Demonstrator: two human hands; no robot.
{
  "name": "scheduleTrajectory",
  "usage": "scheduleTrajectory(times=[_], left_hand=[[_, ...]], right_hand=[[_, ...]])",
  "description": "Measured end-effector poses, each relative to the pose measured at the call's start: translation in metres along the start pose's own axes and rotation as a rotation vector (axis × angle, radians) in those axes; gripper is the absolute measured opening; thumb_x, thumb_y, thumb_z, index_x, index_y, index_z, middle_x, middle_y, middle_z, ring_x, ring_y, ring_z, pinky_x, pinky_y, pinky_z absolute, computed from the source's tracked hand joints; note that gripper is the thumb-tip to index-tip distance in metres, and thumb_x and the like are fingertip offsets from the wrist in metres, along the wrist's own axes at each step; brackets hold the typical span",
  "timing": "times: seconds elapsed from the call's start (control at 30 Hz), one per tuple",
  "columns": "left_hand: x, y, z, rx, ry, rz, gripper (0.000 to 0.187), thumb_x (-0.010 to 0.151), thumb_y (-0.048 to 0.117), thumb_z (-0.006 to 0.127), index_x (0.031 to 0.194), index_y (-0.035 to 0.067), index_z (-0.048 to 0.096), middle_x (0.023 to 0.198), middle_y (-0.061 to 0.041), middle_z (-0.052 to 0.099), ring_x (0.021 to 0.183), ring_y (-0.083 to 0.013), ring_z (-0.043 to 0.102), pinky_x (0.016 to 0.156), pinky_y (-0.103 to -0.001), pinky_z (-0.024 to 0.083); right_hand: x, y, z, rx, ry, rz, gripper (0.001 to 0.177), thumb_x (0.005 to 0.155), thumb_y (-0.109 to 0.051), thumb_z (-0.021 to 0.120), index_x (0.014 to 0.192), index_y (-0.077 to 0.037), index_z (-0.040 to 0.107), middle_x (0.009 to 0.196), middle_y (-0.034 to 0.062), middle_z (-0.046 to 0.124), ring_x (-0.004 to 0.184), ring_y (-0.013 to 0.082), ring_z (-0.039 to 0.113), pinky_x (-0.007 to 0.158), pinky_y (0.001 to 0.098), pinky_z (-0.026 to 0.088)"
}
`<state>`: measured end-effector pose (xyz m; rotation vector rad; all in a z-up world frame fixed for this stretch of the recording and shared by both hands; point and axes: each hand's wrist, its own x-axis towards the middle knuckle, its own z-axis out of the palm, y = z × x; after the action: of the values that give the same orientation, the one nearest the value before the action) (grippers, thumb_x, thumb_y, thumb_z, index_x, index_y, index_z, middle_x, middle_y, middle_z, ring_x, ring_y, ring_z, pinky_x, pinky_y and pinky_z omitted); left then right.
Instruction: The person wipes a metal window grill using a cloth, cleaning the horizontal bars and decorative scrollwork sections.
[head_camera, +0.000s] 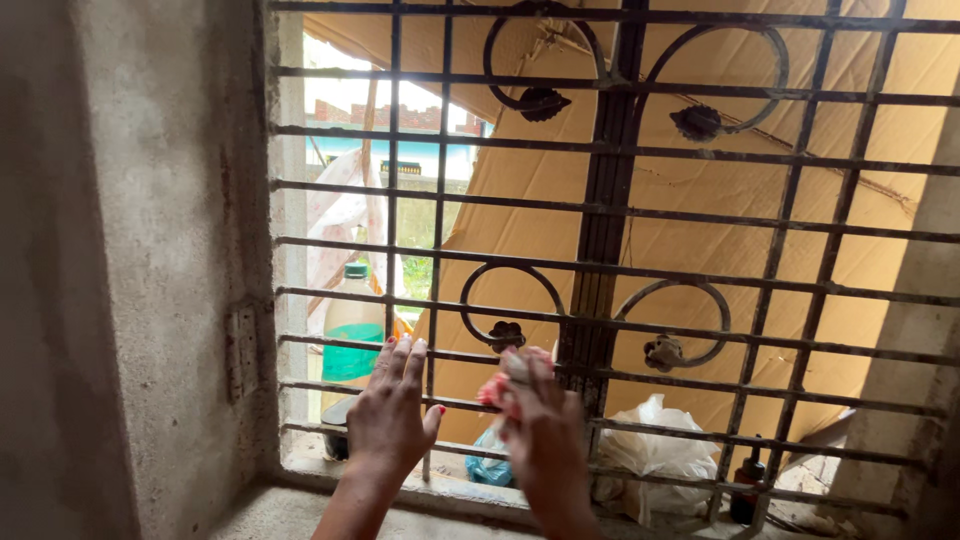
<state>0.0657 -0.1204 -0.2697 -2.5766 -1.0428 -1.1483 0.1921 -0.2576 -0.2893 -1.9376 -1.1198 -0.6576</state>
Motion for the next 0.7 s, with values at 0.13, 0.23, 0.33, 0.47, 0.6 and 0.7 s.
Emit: scheduleTrajectory(times=[0.13,0.23,0.33,0.47,0.6,0.7], left_hand=[[-0.003,0.001,-0.004,-0.009,-0.018,-0.013,0.097,0.078,0.036,0.083,0.157,0.019,0.029,0.164,-0.007,0.034,0.150,-0.0258,0.029,0.102,-0.035,0.053],[-0.004,0.009,-0.007,0.016,-0.101,-0.035,0.102,0.080,0.039,0.083,0.159,0.016,0.023,0.166,-0.009,0.028,0.152,-0.0285,0.023,0.103,-0.034,0.052],[-0.004,0.013,-0.009,0.032,-0.071,-0.020,0.108,0.076,0.041,0.086,0.158,0.012,0.022,0.165,-0.013,0.025,0.152,-0.0304,0.021,0.108,-0.035,0.049],[-0.006,0.015,-0.011,0.047,-0.123,-0.046,0.108,0.079,0.042,0.084,0.161,0.012,0.019,0.162,-0.012,0.022,0.154,-0.0280,0.018,0.106,-0.034,0.051],[-0.006,0.013,-0.013,0.043,-0.152,-0.034,0.109,0.079,0.045,0.084,0.159,0.012,0.018,0.163,-0.011,0.021,0.155,-0.0276,0.017,0.109,-0.033,0.049],[-0.007,0.015,-0.017,0.054,-0.150,-0.036,0.111,0.078,0.048,0.084,0.156,0.009,0.015,0.164,-0.013,0.019,0.155,-0.0282,0.016,0.114,-0.032,0.044]], right_hand=[[-0.009,0.043,-0.018,-0.077,0.231,-0.075,0.046,0.080,-0.019,0.080,0.124,-0.016,0.070,0.157,0.0021,0.049,0.116,0.0218,0.063,0.099,0.0391,0.052],[-0.011,0.051,-0.014,-0.120,0.499,-0.105,0.046,0.076,-0.018,0.078,0.121,-0.012,0.072,0.151,0.0066,0.052,0.127,0.0292,0.059,0.099,0.0417,0.051],[-0.010,0.026,0.005,-0.039,0.350,-0.009,0.045,0.083,-0.025,0.078,0.126,-0.013,0.071,0.153,0.0138,0.047,0.121,0.0291,0.057,0.089,0.0346,0.057],[-0.012,-0.003,0.009,0.188,0.093,-0.189,0.049,0.083,-0.007,0.069,0.131,-0.012,0.065,0.158,0.0115,0.048,0.112,0.0220,0.062,0.077,0.0273,0.061],[-0.008,0.002,-0.013,0.136,-0.086,0.174,0.051,0.094,-0.010,0.063,0.144,-0.022,0.061,0.151,0.0095,0.052,0.101,0.0204,0.069,0.078,0.0286,0.062],[-0.008,0.033,-0.035,-0.015,0.305,-0.094,0.044,0.089,-0.015,0.071,0.132,-0.016,0.064,0.141,0.0110,0.059,0.107,0.0213,0.067,0.088,0.0366,0.060]])
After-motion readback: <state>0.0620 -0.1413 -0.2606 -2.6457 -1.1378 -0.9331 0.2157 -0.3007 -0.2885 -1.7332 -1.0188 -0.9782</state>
